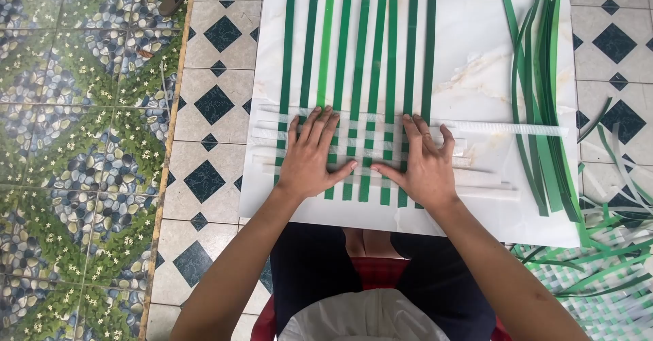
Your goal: Weaving green and white plastic strips together on a white board to create a woven mat or pattern.
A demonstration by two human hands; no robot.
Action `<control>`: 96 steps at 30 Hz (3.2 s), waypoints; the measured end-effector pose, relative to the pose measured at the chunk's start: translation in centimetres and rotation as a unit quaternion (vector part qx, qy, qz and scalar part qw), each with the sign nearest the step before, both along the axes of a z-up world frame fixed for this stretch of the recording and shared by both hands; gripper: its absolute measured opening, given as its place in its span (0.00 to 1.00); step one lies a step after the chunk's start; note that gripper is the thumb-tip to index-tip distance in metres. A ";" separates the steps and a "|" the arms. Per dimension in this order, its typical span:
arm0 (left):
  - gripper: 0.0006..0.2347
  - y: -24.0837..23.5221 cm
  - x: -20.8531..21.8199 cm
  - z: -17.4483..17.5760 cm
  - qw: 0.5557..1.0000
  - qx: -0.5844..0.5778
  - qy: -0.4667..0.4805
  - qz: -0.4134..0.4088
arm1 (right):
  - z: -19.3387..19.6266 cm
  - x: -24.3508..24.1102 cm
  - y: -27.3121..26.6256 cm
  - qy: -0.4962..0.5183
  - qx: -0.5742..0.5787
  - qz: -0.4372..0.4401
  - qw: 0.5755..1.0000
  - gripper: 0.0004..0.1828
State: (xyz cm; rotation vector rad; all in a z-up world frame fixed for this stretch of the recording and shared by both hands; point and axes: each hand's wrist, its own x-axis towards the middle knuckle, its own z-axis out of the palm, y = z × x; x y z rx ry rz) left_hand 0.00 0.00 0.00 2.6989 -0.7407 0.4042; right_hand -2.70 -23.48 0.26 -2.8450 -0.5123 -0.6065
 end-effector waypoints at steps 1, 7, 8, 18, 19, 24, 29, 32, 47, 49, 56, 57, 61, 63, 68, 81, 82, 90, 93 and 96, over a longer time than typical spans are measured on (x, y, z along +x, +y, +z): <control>0.36 0.0 0.0 0.0 1.000 0.000 -0.003 0.000 | -0.2 0.0 0.0 -0.003 0.000 0.000 1.000 0.51; 0.36 0.0 -0.1 0.0 1.000 -0.002 -0.002 -0.007 | 1.3 -0.8 -2.0 0.014 0.090 0.018 0.996 0.49; 0.36 0.0 -0.2 0.2 1.000 -0.002 -0.006 -0.006 | 2.3 -1.3 -2.9 0.028 0.150 0.018 0.988 0.48; 0.33 1.3 -2.2 5.7 0.995 -0.088 0.037 0.004 | 7.3 -9.2 -14.9 -0.123 0.337 -0.072 0.931 0.30; 0.33 1.0 -3.3 5.4 0.995 -0.088 0.037 0.002 | 6.4 -10.2 -15.3 -0.123 0.337 -0.073 0.931 0.30; 0.28 -0.9 -9.1 3.1 0.986 -0.143 0.026 -0.084 | 2.0 -14.9 -13.3 -0.067 0.317 -0.133 0.937 0.25; 0.26 -1.4 -6.7 3.7 0.992 -0.086 0.031 -0.092 | 1.5 -12.4 -8.9 0.029 0.255 -0.084 0.963 0.25; 0.31 -1.8 -3.7 4.4 0.989 -0.042 0.085 -0.110 | 4.0 -8.2 -6.4 0.082 0.192 0.009 0.978 0.38; 0.48 -2.7 1.2 5.2 0.944 0.099 0.288 -0.124 | 6.5 -0.2 -3.9 0.385 -0.024 0.021 0.923 0.67; 0.47 -2.6 1.4 5.6 0.938 0.111 0.303 -0.124 | 6.4 -0.1 -3.9 0.391 -0.024 0.015 0.920 0.68; 0.46 -2.6 1.5 4.8 0.948 0.111 0.266 -0.132 | 6.7 0.0 -3.5 0.381 -0.072 0.010 0.922 0.65; 0.45 -2.5 1.6 4.7 0.951 0.110 0.255 -0.133 | 6.8 0.1 -3.4 0.379 -0.081 0.011 0.922 0.64; 0.45 -2.5 1.6 4.8 0.951 0.114 0.254 -0.138 | 7.4 -0.1 -3.2 0.382 -0.079 0.012 0.921 0.63; 0.45 -2.5 1.7 4.7 0.953 0.115 0.241 -0.143 | 7.4 0.1 -3.1 0.375 -0.088 0.012 0.923 0.62; 0.45 -2.2 1.6 4.1 0.955 0.115 0.236 -0.137 | 7.9 0.0 -2.8 0.369 -0.100 0.007 0.924 0.65; 0.46 -1.8 1.6 5.0 0.947 0.075 0.287 -0.128 | 7.2 0.3 -5.2 0.375 -0.095 0.024 0.922 0.81; 0.46 -1.8 1.7 4.9 0.947 0.075 0.286 -0.126 | 7.4 0.5 -5.1 0.374 -0.095 0.026 0.922 0.81; 0.46 -1.7 1.7 4.8 0.944 0.064 0.295 -0.135 | 7.7 1.1 -4.4 0.400 -0.087 0.022 0.912 0.84; 0.46 -1.6 1.7 4.8 0.944 0.065 0.293 -0.135 | 7.8 1.4 -4.5 0.407 -0.086 0.026 0.909 0.85; 0.47 -1.6 1.6 4.8 0.944 0.056 0.296 -0.136 | 7.7 1.2 -4.6 0.401 -0.096 0.028 0.911 0.85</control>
